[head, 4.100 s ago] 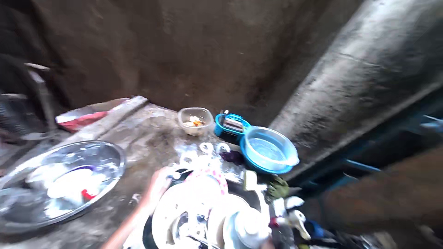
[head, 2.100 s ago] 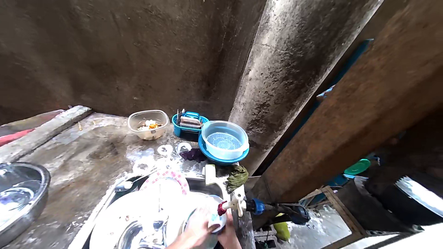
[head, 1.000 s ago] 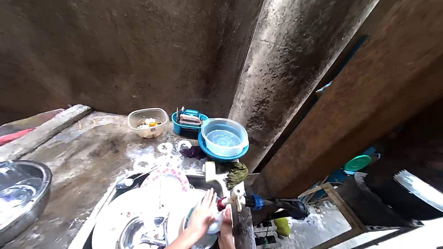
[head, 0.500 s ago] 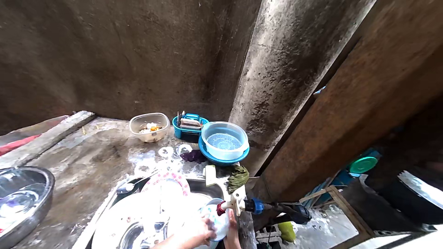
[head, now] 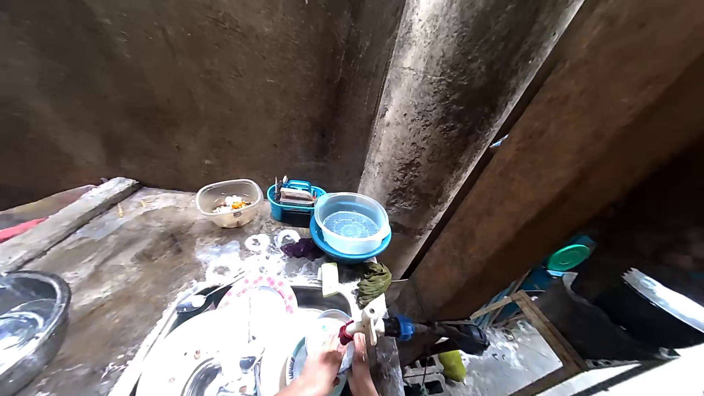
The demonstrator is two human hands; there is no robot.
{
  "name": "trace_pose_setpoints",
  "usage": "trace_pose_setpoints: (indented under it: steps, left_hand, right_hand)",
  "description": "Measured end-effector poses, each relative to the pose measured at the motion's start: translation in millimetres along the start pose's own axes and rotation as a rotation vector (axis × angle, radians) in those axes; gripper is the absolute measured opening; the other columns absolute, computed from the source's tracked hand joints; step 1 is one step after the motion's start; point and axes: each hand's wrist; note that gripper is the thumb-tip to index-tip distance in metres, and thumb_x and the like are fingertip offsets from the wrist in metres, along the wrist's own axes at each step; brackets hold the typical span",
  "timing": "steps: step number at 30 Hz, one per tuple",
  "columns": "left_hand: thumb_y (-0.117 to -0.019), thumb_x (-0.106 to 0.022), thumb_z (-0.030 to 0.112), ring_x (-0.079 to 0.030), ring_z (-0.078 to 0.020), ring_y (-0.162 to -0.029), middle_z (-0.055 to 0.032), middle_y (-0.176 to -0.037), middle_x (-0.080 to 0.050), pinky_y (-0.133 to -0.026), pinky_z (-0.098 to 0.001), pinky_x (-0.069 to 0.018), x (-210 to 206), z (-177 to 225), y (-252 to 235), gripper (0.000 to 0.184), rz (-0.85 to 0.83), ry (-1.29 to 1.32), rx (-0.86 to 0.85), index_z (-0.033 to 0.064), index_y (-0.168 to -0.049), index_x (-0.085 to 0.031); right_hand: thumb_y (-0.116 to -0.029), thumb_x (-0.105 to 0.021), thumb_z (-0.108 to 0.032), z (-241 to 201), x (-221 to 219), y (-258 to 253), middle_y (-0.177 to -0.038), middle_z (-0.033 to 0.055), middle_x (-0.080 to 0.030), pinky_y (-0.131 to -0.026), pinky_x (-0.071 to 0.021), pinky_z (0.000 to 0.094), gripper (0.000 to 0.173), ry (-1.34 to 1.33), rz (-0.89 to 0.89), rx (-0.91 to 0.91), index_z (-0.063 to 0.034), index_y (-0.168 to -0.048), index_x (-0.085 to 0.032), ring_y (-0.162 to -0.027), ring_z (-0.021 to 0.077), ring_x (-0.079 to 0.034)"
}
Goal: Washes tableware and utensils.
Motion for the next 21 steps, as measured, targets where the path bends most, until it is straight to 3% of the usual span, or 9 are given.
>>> trace_pose_setpoints:
  steps: [3, 6, 9, 10, 11, 14, 17, 19, 21]
  left_hand:
    - [-0.1012, -0.052, 0.004, -0.059, -0.0386, -0.128, -0.026, -0.135, -0.062, -0.108, -0.0525, -0.0452, -16.2, 2.3, 3.2, 0.038, 0.245, 0.103, -0.044, -0.0028, -0.138, -0.059]
    - [-0.0969, -0.059, 0.001, -0.071, -0.0414, -0.107, -0.0247, -0.115, -0.072, -0.091, -0.0567, -0.0565, -15.3, -6.2, 15.7, 0.022, 0.292, 0.009, -0.337, -0.0046, -0.115, -0.071]
    - [-0.0949, -0.065, 0.009, -0.073, -0.0401, -0.074, -0.0212, -0.087, -0.072, -0.062, -0.0578, -0.0573, 2.0, -16.4, 15.3, 0.015, 0.299, -0.002, -0.539, 0.0006, -0.106, -0.071]
    - [-0.0943, -0.067, 0.012, -0.072, -0.0403, -0.072, -0.0214, -0.083, -0.072, -0.063, -0.06, -0.0556, 10.6, -17.8, 12.9, 0.018, 0.27, 0.091, -0.529, -0.0001, -0.106, -0.072]
    - [-0.0947, -0.068, 0.016, -0.073, -0.0401, -0.081, -0.0222, -0.089, -0.074, -0.073, -0.0618, -0.0542, 19.8, -18.0, 10.4, 0.022, 0.207, 0.228, -0.471, -0.0017, -0.107, -0.073]
    - [-0.0882, -0.075, 0.012, -0.071, -0.0218, -0.098, -0.017, -0.1, -0.075, -0.096, -0.0433, -0.0528, 22.1, -24.9, -3.9, 0.024, 0.103, 0.667, -0.237, -0.0075, -0.103, -0.074]
    - [-0.0944, -0.063, 0.007, -0.066, -0.0148, -0.092, -0.0136, -0.101, -0.071, -0.088, -0.0332, -0.0531, 20.0, -30.8, -21.4, 0.024, 0.191, 0.733, 0.012, -0.0067, -0.114, -0.067]
    - [-0.1013, -0.054, 0.013, -0.064, -0.0349, -0.113, -0.0222, -0.12, -0.068, -0.099, -0.0541, -0.0471, 28.0, -12.9, -25.4, 0.032, 0.191, 0.47, 0.196, -0.0002, -0.128, -0.065]
    - [-0.0997, -0.058, 0.02, -0.06, -0.0404, -0.124, -0.0238, -0.127, -0.067, -0.108, -0.0563, -0.0415, 24.1, 9.8, -24.1, 0.036, 0.257, 0.304, 0.179, 0.0007, -0.129, -0.067]
  right_hand:
    - [-0.1053, -0.032, -0.002, -3.2, 0.6, -7.0, -0.123, 0.0267, -0.056, -0.099, -0.0459, 0.0329, 0.034, 0.075, 0.007, 0.039, 0.0167, -0.13, -0.048, -0.111, 0.0219, -0.055]
    - [-0.1052, -0.036, 0.002, -10.1, 7.3, -9.0, -0.121, 0.0277, -0.06, -0.1, -0.0462, 0.0307, 0.031, 0.108, -0.018, 0.022, 0.019, -0.126, -0.051, -0.11, 0.0207, -0.057]
    - [-0.1056, -0.032, -0.005, -2.2, 18.5, -12.0, -0.106, 0.0123, -0.06, -0.086, -0.051, 0.024, 0.031, -0.044, -0.131, -0.025, 0.0111, -0.125, -0.049, -0.094, 0.007, -0.059]
    - [-0.1069, -0.031, -0.006, -4.0, 21.2, -8.2, -0.106, 0.0104, -0.061, -0.086, -0.051, 0.0229, 0.033, -0.088, -0.175, -0.032, 0.0111, -0.128, -0.049, -0.094, 0.0054, -0.059]
    - [-0.1083, -0.028, -0.008, -5.4, 22.7, -4.0, -0.107, 0.0092, -0.062, -0.088, -0.051, 0.0231, 0.036, -0.141, -0.211, -0.039, 0.0108, -0.13, -0.05, -0.095, 0.0053, -0.06]
    - [-0.1095, -0.028, -0.018, 1.5, 23.1, 3.4, -0.088, 0.0008, -0.071, -0.082, -0.0569, 0.0257, 0.039, -0.229, -0.149, -0.09, -0.0011, -0.105, -0.063, -0.084, 0.0051, -0.068]
    - [-0.1087, -0.045, -0.015, 2.3, 10.9, 9.9, -0.098, 0.0129, -0.068, -0.087, -0.0543, 0.0332, 0.029, -0.137, 0.09, -0.142, 0.0077, -0.11, -0.063, -0.091, 0.0138, -0.065]
    - [-0.1094, -0.044, -0.015, 1.2, -5.0, 13.9, -0.127, 0.0242, -0.063, -0.104, -0.0472, 0.0412, 0.037, -0.148, 0.16, -0.162, 0.0121, -0.131, -0.057, -0.116, 0.0242, -0.061]
    - [-0.1113, -0.037, -0.016, -5.7, -19.9, 20.0, -0.126, 0.021, -0.062, -0.1, -0.0483, 0.0375, 0.038, -0.262, 0.223, -0.193, 0.0091, -0.135, -0.053, -0.112, 0.021, -0.06]
Point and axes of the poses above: each hand's wrist, its own y-axis away from the middle knuckle, its own x-axis out of the back of the hand, z = x × y
